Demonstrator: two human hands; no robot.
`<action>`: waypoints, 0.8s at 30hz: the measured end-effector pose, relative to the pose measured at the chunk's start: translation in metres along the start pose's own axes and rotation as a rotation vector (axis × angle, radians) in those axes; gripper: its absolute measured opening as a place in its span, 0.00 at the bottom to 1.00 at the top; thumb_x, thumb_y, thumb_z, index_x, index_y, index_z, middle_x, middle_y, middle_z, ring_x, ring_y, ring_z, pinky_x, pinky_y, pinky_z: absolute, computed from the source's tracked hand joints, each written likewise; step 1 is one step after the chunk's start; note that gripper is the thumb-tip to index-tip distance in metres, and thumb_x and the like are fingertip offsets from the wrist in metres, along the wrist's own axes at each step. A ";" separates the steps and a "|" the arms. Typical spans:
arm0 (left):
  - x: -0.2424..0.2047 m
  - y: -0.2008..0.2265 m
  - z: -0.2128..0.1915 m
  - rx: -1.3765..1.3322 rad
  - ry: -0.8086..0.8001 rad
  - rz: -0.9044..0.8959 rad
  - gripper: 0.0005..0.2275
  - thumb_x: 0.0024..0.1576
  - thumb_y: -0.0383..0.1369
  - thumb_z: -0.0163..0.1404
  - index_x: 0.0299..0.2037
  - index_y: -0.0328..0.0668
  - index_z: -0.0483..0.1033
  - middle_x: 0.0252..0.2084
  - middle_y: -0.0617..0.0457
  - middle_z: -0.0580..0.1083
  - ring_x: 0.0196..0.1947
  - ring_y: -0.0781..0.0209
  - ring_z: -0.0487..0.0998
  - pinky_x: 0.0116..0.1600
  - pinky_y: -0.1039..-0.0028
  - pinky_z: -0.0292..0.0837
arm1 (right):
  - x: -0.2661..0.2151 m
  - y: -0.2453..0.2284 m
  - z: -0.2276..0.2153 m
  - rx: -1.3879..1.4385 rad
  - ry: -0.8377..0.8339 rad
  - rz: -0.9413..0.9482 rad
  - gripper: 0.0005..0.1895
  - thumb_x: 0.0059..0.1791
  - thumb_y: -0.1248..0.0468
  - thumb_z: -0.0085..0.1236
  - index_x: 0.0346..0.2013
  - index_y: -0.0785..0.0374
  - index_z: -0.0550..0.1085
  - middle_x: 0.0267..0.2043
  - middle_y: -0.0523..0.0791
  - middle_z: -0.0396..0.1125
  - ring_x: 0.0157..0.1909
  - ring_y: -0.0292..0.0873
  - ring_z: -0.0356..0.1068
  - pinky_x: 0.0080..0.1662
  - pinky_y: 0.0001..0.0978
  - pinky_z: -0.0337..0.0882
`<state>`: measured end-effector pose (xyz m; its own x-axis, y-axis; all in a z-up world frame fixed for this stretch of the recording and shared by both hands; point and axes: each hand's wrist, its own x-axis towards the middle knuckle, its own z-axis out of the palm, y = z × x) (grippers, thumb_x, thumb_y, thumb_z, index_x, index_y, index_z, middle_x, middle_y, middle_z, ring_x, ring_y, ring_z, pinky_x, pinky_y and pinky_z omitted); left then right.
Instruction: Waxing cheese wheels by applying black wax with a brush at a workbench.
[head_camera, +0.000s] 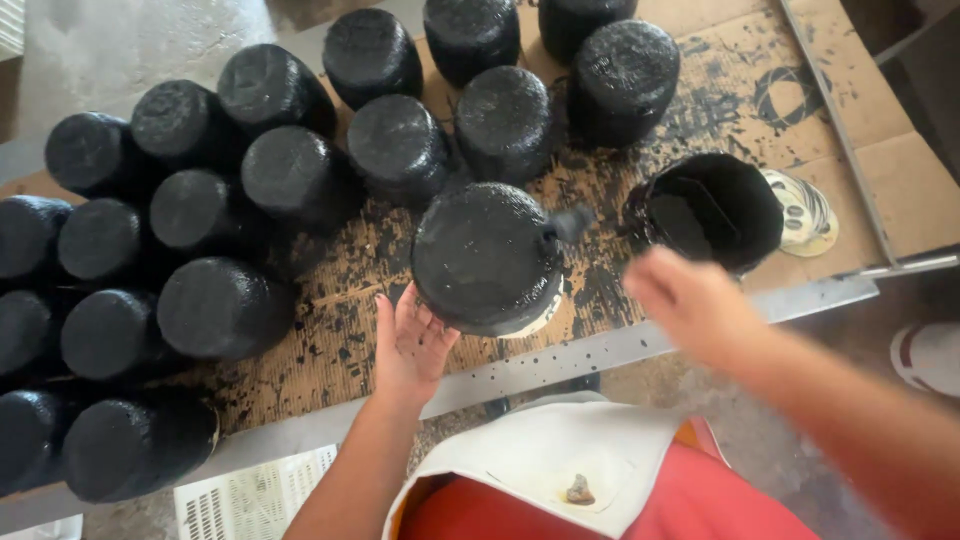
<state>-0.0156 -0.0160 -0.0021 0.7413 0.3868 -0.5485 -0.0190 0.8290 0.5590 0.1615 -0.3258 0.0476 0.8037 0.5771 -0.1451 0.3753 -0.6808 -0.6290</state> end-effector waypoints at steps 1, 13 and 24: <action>0.002 0.000 -0.003 0.003 0.002 -0.009 0.27 0.61 0.62 0.40 0.58 0.53 0.70 0.48 0.52 0.77 0.46 0.57 0.79 0.48 0.63 0.80 | -0.014 -0.002 0.007 0.002 -0.002 0.009 0.09 0.52 0.50 0.57 0.37 0.49 0.77 0.21 0.43 0.74 0.28 0.47 0.78 0.35 0.40 0.76; 0.013 0.009 -0.010 0.154 0.019 -0.043 0.28 0.61 0.64 0.34 0.57 0.58 0.73 0.51 0.54 0.79 0.51 0.53 0.81 0.56 0.58 0.78 | 0.013 -0.023 0.033 0.279 0.112 0.134 0.11 0.53 0.50 0.55 0.47 0.46 0.75 0.32 0.47 0.76 0.40 0.53 0.77 0.45 0.49 0.74; 0.014 0.021 -0.015 0.146 -0.091 -0.086 0.28 0.63 0.62 0.32 0.60 0.59 0.72 0.56 0.51 0.77 0.57 0.50 0.78 0.65 0.50 0.70 | -0.068 -0.036 0.050 0.418 0.064 0.338 0.10 0.50 0.54 0.57 0.43 0.51 0.80 0.25 0.49 0.77 0.32 0.53 0.76 0.42 0.46 0.74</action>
<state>-0.0161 0.0128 -0.0076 0.7935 0.2735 -0.5437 0.1396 0.7877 0.6001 0.0707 -0.3179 0.0423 0.8793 0.3194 -0.3533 -0.1144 -0.5784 -0.8077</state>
